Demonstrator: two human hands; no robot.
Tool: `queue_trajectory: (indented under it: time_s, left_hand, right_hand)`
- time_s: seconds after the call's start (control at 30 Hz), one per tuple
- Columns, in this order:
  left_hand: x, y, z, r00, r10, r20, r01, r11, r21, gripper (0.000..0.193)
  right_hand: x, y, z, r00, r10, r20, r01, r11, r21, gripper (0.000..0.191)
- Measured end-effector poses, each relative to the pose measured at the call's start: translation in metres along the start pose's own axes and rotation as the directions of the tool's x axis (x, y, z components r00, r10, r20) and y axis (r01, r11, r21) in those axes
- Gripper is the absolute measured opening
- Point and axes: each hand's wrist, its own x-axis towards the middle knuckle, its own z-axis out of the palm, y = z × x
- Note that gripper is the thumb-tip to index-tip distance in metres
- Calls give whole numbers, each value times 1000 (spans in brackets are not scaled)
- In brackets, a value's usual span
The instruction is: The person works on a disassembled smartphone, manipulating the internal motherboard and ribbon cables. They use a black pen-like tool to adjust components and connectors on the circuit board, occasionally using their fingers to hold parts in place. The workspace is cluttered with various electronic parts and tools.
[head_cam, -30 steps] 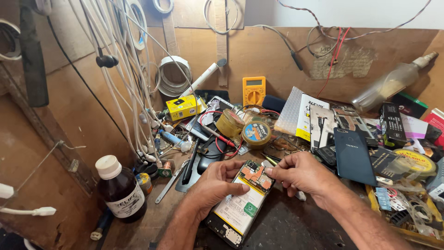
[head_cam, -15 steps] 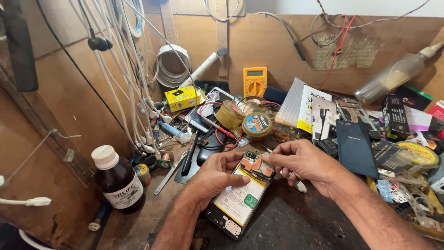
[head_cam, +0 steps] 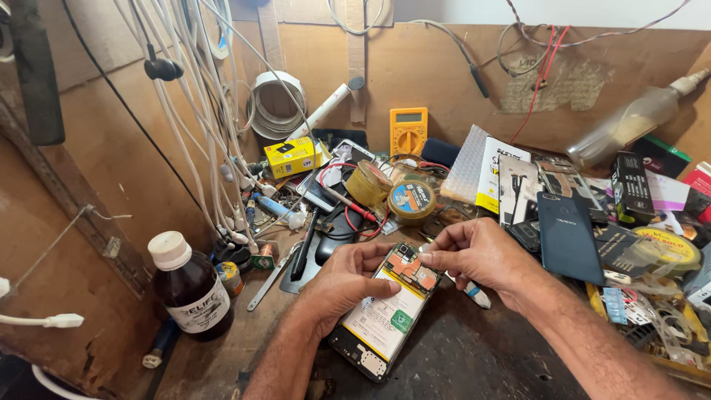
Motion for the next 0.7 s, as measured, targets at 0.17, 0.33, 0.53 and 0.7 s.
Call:
queue_trajectory:
  time_s: [0.17,0.33,0.53,0.7]
  left_hand:
    - [0,-1,0,1000,13,-8,-13,1000,-9,64]
    - [1,-3,-1,1000,25,-5,-25,1000,-6,64]
    - [1,-4,-1,998,57,-6,-56,998,17,66]
    - [3,-4,-1,1000,6,-25,-5,1000,19,66]
  right_hand:
    - [4,-3,-3,998,63,16,-63,998,-11,23]
    - [7,-1,-6,996,86,33,-85,996,-19,21]
    - [15,1,-7,995,62,80,-62,998,-13,20]
    - [20,2,-8,992,67,102,-66,998,-16,16]
